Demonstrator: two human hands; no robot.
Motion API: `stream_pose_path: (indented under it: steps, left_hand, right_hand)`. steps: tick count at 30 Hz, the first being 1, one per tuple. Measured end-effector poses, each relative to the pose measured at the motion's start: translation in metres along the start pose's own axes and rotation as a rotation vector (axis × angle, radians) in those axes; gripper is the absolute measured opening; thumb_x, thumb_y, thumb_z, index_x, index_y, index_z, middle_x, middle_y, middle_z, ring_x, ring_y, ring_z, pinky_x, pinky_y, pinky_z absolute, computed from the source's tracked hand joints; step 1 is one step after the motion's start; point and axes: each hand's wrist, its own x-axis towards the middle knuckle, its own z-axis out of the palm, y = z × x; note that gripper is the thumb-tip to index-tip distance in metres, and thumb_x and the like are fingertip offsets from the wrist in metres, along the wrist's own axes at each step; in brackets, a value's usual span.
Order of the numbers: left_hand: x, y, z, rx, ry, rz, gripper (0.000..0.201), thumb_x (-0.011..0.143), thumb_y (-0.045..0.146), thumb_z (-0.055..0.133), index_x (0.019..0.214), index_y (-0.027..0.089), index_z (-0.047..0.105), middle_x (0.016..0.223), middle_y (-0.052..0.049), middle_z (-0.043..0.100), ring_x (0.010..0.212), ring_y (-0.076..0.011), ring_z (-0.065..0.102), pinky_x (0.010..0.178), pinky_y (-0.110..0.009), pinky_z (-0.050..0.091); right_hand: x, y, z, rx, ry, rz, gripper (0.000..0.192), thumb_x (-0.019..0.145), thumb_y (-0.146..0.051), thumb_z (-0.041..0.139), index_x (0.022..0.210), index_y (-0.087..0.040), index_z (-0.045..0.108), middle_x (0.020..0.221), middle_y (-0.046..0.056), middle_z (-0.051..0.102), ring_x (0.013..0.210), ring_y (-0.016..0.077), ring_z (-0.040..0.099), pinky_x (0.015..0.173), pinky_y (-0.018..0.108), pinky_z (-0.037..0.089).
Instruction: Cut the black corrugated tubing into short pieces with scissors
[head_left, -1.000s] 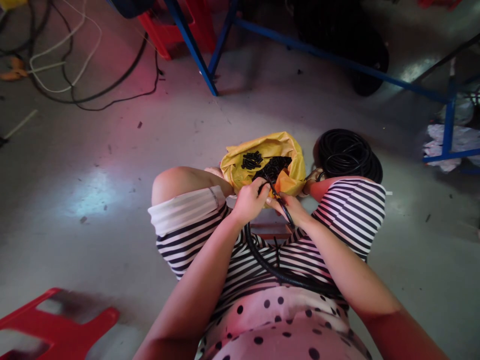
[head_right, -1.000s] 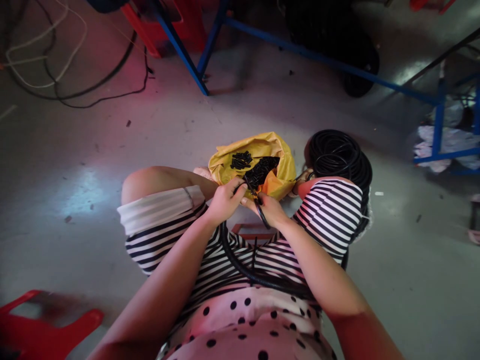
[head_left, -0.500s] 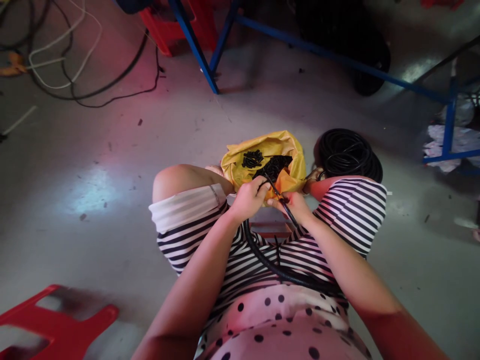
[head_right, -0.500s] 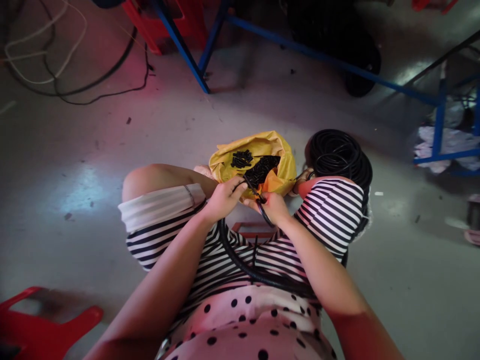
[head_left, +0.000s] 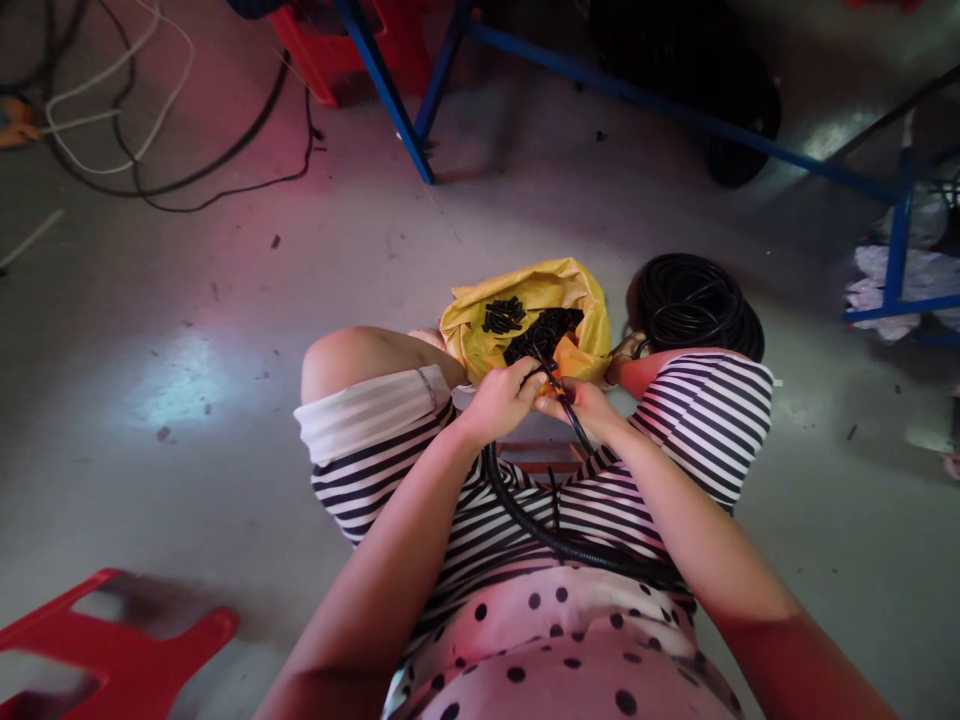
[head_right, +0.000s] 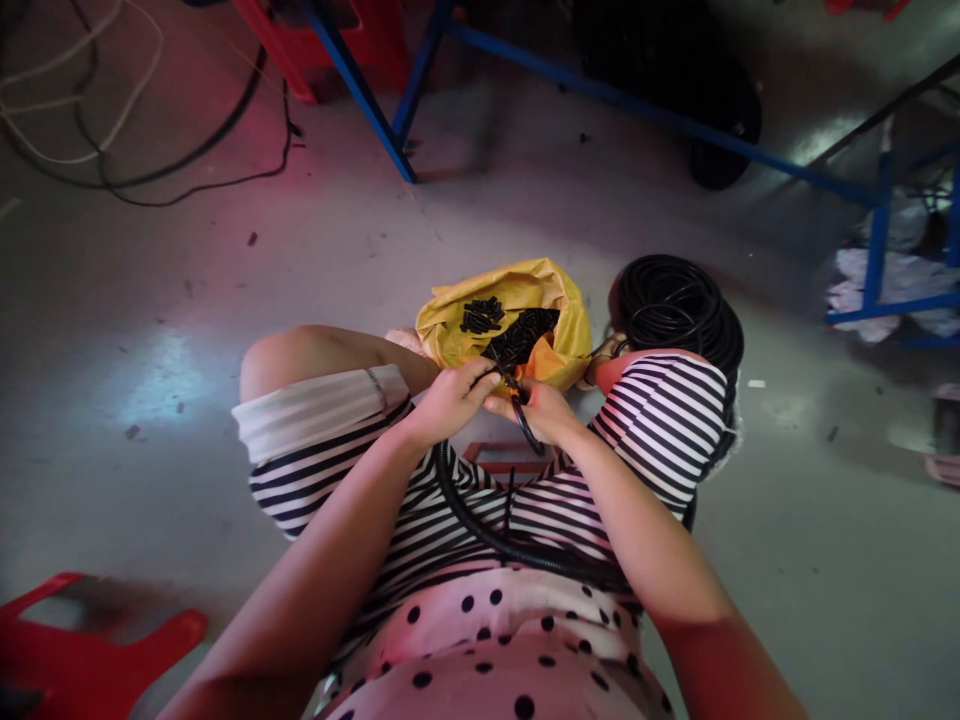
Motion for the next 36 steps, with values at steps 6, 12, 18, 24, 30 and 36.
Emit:
stream_pose_path:
  steps: [6, 12, 18, 24, 30, 36]
  left_hand:
    - [0.0, 0.004, 0.0, -0.129, 0.018, 0.012, 0.023, 0.093, 0.038, 0.045, 0.087, 0.02, 0.058, 0.078, -0.002, 0.064, 0.074, -0.0162, 0.059, 0.071, -0.027, 0.045]
    - [-0.001, 0.01, -0.001, -0.36, 0.012, -0.236, 0.02, 0.09, 0.04, 0.049, 0.087, 0.021, 0.056, 0.06, 0.004, 0.053, 0.047, -0.012, 0.05, 0.046, -0.024, 0.041]
    - [-0.003, 0.016, -0.009, -0.607, 0.06, -0.421, 0.019, 0.085, 0.031, 0.046, 0.067, 0.023, 0.043, 0.048, 0.006, 0.043, 0.034, -0.0089, 0.035, 0.033, -0.023, 0.025]
    - [-0.001, 0.018, -0.007, -0.637, 0.148, -0.391, 0.019, 0.084, 0.03, 0.046, 0.067, 0.022, 0.042, 0.047, 0.006, 0.04, 0.037, -0.0086, 0.034, 0.037, -0.023, 0.028]
    - [-0.003, 0.011, -0.003, -0.429, 0.09, -0.197, 0.025, 0.092, 0.04, 0.046, 0.075, 0.023, 0.043, 0.055, 0.007, 0.042, 0.048, -0.0097, 0.04, 0.048, -0.022, 0.034]
    - [-0.003, 0.008, -0.003, -0.228, 0.094, -0.208, 0.023, 0.091, 0.036, 0.045, 0.072, 0.022, 0.046, 0.061, 0.003, 0.051, 0.063, -0.0149, 0.052, 0.061, -0.026, 0.04]
  right_hand:
    - [0.003, 0.002, 0.0, 0.011, 0.103, 0.083, 0.061, 0.065, -0.078, 0.07, 0.067, -0.02, 0.055, 0.057, -0.003, 0.047, 0.058, 0.0133, 0.044, 0.054, 0.025, 0.03]
    - [0.005, -0.003, -0.002, -0.007, 0.122, 0.06, 0.06, 0.064, -0.076, 0.072, 0.064, -0.021, 0.051, 0.057, -0.004, 0.046, 0.059, 0.0126, 0.042, 0.054, 0.026, 0.029]
    - [-0.001, -0.007, -0.001, -0.06, 0.124, 0.071, 0.055, 0.071, -0.073, 0.069, 0.067, -0.021, 0.05, 0.062, -0.004, 0.047, 0.061, 0.0132, 0.044, 0.056, 0.025, 0.03]
    - [-0.005, -0.009, 0.004, -0.005, 0.01, 0.058, 0.049, 0.077, -0.067, 0.069, 0.089, -0.02, 0.058, 0.076, -0.002, 0.057, 0.072, 0.0165, 0.052, 0.064, 0.026, 0.037]
    - [-0.007, -0.01, 0.005, 0.021, -0.054, 0.032, 0.047, 0.083, -0.063, 0.066, 0.098, -0.019, 0.059, 0.088, 0.002, 0.062, 0.084, 0.02, 0.058, 0.076, 0.03, 0.043]
    - [-0.006, -0.008, 0.006, 0.001, -0.049, 0.026, 0.047, 0.084, -0.064, 0.065, 0.097, -0.019, 0.06, 0.086, 0.003, 0.062, 0.086, 0.0217, 0.059, 0.08, 0.032, 0.044]
